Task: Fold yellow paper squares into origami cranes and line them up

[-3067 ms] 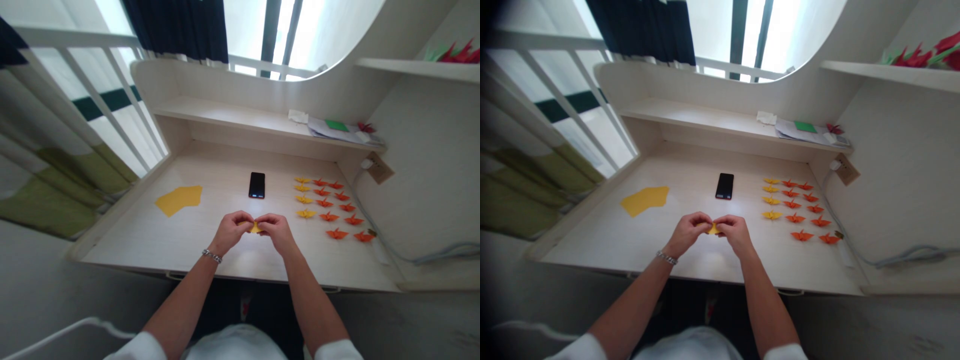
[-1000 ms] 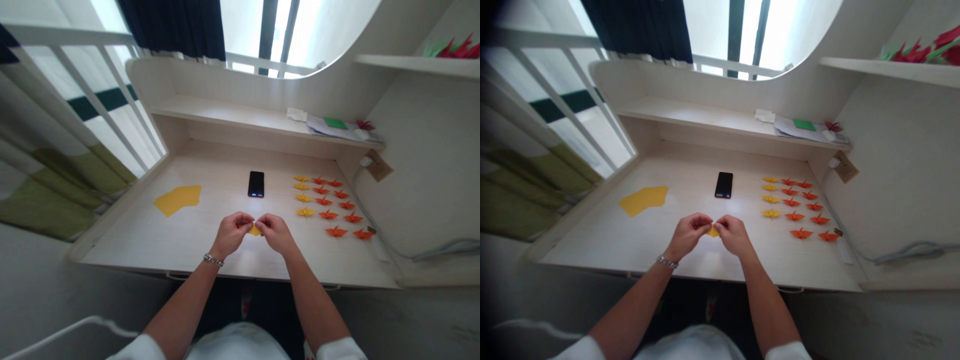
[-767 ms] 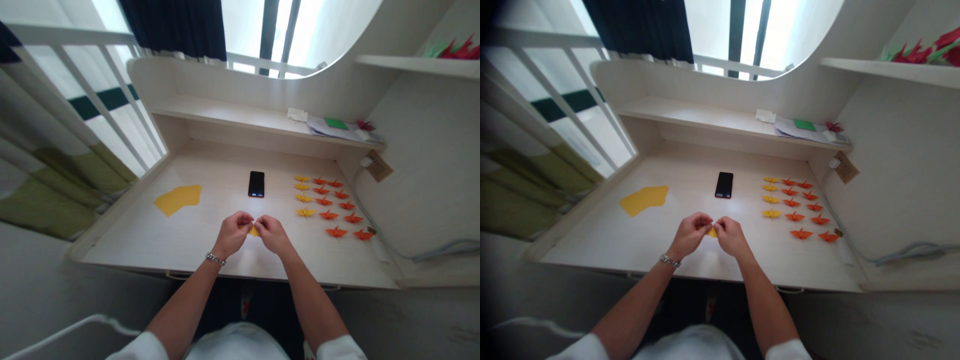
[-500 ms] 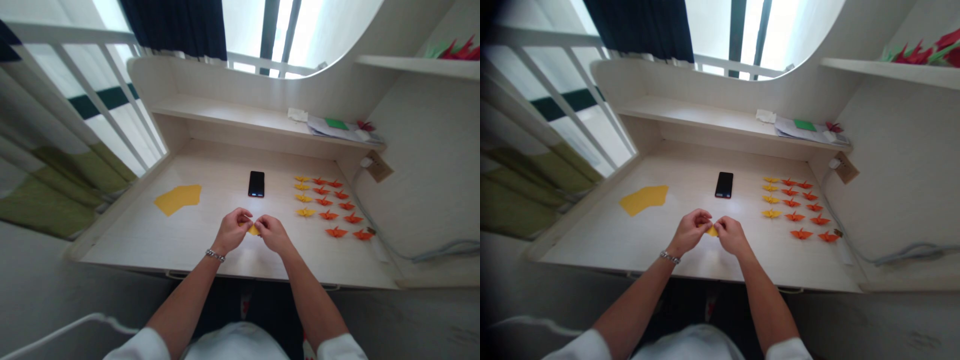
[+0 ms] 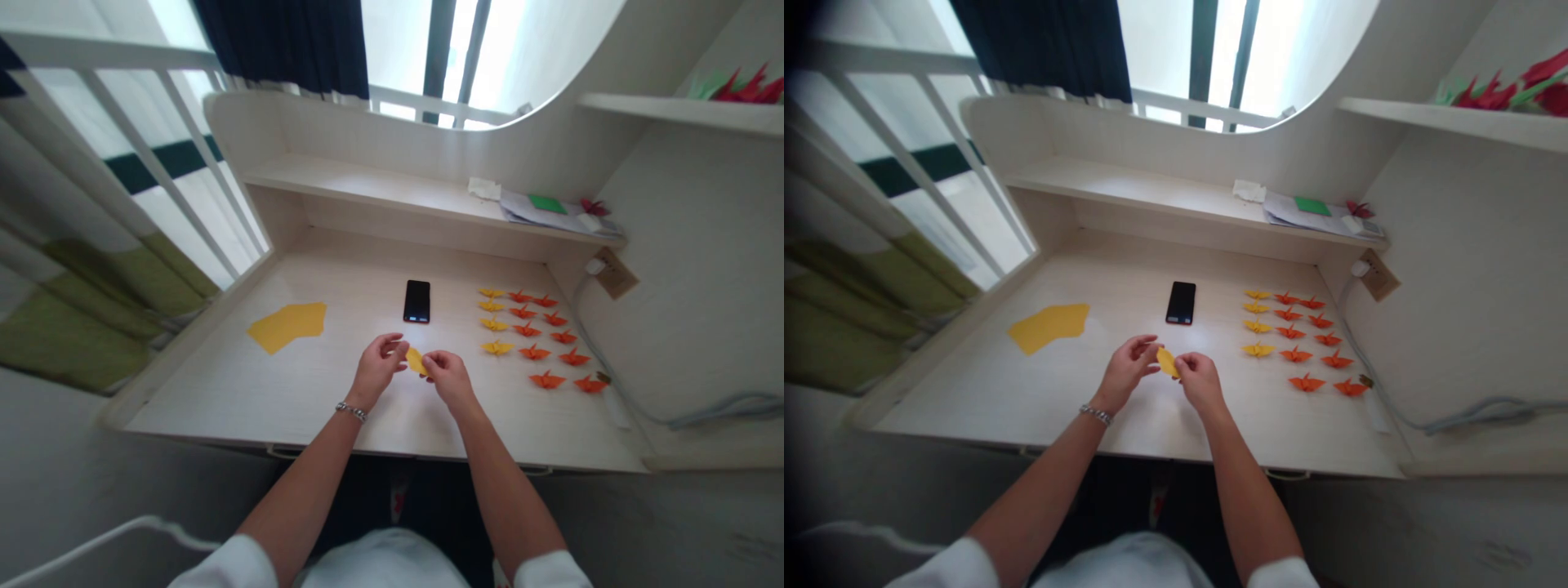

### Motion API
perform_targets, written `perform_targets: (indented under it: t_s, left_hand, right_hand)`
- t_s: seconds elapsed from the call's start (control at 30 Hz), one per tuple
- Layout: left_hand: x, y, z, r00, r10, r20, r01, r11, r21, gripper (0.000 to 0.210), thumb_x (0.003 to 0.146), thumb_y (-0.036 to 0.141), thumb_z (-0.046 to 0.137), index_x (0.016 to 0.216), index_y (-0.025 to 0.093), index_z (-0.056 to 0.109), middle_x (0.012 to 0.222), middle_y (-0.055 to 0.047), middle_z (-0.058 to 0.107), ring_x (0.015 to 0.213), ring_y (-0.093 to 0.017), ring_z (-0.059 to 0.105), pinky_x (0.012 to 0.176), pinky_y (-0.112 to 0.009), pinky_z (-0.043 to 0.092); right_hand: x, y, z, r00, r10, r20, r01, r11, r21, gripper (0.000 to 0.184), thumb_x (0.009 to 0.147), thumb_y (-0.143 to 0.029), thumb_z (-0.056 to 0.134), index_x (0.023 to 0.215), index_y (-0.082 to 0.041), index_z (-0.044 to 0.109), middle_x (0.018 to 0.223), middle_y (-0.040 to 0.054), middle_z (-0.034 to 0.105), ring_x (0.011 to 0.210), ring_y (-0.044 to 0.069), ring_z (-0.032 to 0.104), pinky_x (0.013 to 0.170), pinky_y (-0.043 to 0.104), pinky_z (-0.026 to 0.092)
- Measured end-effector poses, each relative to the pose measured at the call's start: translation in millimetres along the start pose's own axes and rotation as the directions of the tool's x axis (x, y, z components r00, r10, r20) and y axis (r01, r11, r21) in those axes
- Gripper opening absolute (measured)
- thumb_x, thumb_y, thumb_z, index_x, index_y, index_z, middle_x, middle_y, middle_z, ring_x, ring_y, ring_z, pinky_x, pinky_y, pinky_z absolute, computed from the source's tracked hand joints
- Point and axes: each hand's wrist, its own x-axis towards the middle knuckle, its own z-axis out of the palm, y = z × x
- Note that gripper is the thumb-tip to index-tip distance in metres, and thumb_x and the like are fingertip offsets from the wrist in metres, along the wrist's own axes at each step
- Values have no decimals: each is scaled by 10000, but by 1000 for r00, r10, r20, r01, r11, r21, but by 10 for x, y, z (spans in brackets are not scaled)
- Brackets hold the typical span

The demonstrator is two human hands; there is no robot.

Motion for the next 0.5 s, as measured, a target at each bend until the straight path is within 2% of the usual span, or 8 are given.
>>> perform_targets:
  t_s: [0.07,0.1,0.2,0.33,0.43,0.5]
  left_hand:
    - [-48,-57,33,997,-24,72,22,999,26,406,656,378,760,939,118,630,931,-102,695,791,-176,663,664,-280,541]
    - [-69,-77,40,997,-27,68,25,999,36,371,644,381,766,866,112,640,856,-86,696,748,-167,657,649,-273,533]
    - [-92,-77,21,998,-34,51,32,999,43,320,637,377,765,772,116,638,736,-50,681,672,-147,635,625,-263,512]
    - [-64,13,-29,993,-31,113,22,997,77,287,636,346,767,760,120,643,701,-41,674,652,-147,627,607,-258,500]
    - [-59,39,-10,995,5,98,-15,995,99,283,666,362,745,780,120,653,732,-55,683,683,-156,632,629,-266,508]
    - [-74,22,18,997,25,73,-31,996,84,301,688,385,727,814,120,660,767,-66,692,711,-165,643,654,-281,519]
  right_hand:
    - [8,37,39,998,-21,-62,24,999,41,271,733,-417,618,785,-152,643,684,30,663,593,151,599,549,265,468]
    - [13,55,50,996,-33,-81,37,998,51,278,731,-427,619,786,-155,642,696,30,662,613,155,599,566,270,473]
    - [30,83,37,996,-76,-35,77,997,13,286,717,-439,634,780,-160,649,706,26,658,648,158,589,593,271,468]
    - [52,46,-14,993,-115,40,115,993,8,281,690,-422,677,787,-159,658,681,16,645,625,142,566,581,256,443]
    - [34,11,30,998,-66,8,65,993,100,276,669,-416,701,723,-152,644,581,-6,602,544,125,535,559,258,434]
    - [0,2,92,999,-10,-36,17,978,208,290,652,-416,717,733,-149,641,588,-4,611,537,122,544,569,267,450]
